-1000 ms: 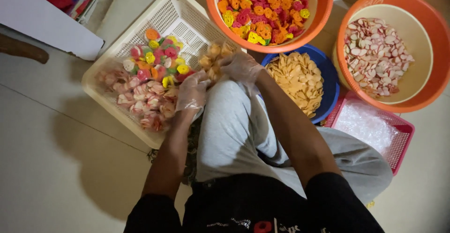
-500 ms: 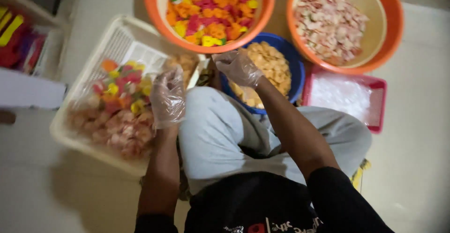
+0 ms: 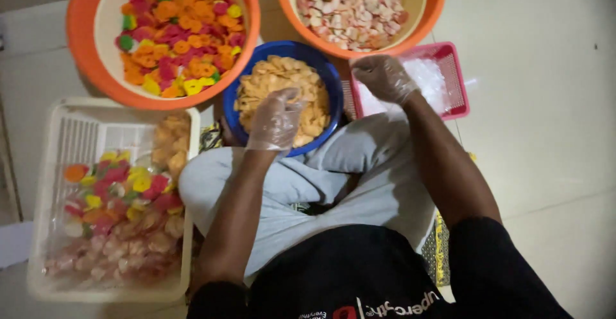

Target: Manually filling small plastic bags with various types of snacks from large bowls while sitting on the floor.

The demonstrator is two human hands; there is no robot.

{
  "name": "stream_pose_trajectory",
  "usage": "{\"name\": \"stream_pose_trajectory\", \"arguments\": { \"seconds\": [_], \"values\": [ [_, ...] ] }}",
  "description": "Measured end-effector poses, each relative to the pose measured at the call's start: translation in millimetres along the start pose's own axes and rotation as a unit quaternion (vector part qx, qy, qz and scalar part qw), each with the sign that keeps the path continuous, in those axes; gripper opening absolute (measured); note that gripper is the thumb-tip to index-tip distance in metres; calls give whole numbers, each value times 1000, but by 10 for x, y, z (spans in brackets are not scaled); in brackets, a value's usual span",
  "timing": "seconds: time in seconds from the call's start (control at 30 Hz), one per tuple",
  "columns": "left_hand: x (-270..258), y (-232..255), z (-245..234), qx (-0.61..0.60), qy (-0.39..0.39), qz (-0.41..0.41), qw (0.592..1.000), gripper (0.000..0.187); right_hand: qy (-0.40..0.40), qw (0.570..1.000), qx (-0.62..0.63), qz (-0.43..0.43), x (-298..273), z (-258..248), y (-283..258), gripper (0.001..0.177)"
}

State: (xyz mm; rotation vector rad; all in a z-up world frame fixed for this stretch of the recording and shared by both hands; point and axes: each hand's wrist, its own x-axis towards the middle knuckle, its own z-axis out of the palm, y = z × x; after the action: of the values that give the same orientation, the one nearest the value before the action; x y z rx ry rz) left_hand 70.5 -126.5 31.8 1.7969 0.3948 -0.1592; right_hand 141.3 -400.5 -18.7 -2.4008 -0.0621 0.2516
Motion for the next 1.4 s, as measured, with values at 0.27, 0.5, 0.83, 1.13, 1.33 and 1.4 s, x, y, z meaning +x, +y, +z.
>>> {"name": "stream_pose_trajectory", "arguments": {
  "seconds": [0.27, 0.5, 0.83, 1.13, 1.33, 1.4],
  "values": [
    [164, -442, 1154, 218, -191, 189, 938, 26, 28, 992, -87, 85, -175, -412, 1016, 29],
    [435, -412, 1363, 133, -332, 19, 934, 31, -87, 983, -146, 67, -25, -312, 901, 41],
    [577, -289, 1246, 13, -464, -208, 861, 44, -233, 872, -425, 75, 498, 223, 1236, 76],
    [328, -715, 1519, 293, -129, 137, 937, 22, -243, 891, -359, 139, 660, 490, 1676, 36],
    [407, -833, 1492, 265, -166, 103, 944, 25, -171, 933, -284, 137, 391, 57, 1173, 33],
    [379, -770, 1466, 232, -186, 66, 952, 31, -154, 945, -272, 97, 289, -85, 1117, 32]
  ]
}}
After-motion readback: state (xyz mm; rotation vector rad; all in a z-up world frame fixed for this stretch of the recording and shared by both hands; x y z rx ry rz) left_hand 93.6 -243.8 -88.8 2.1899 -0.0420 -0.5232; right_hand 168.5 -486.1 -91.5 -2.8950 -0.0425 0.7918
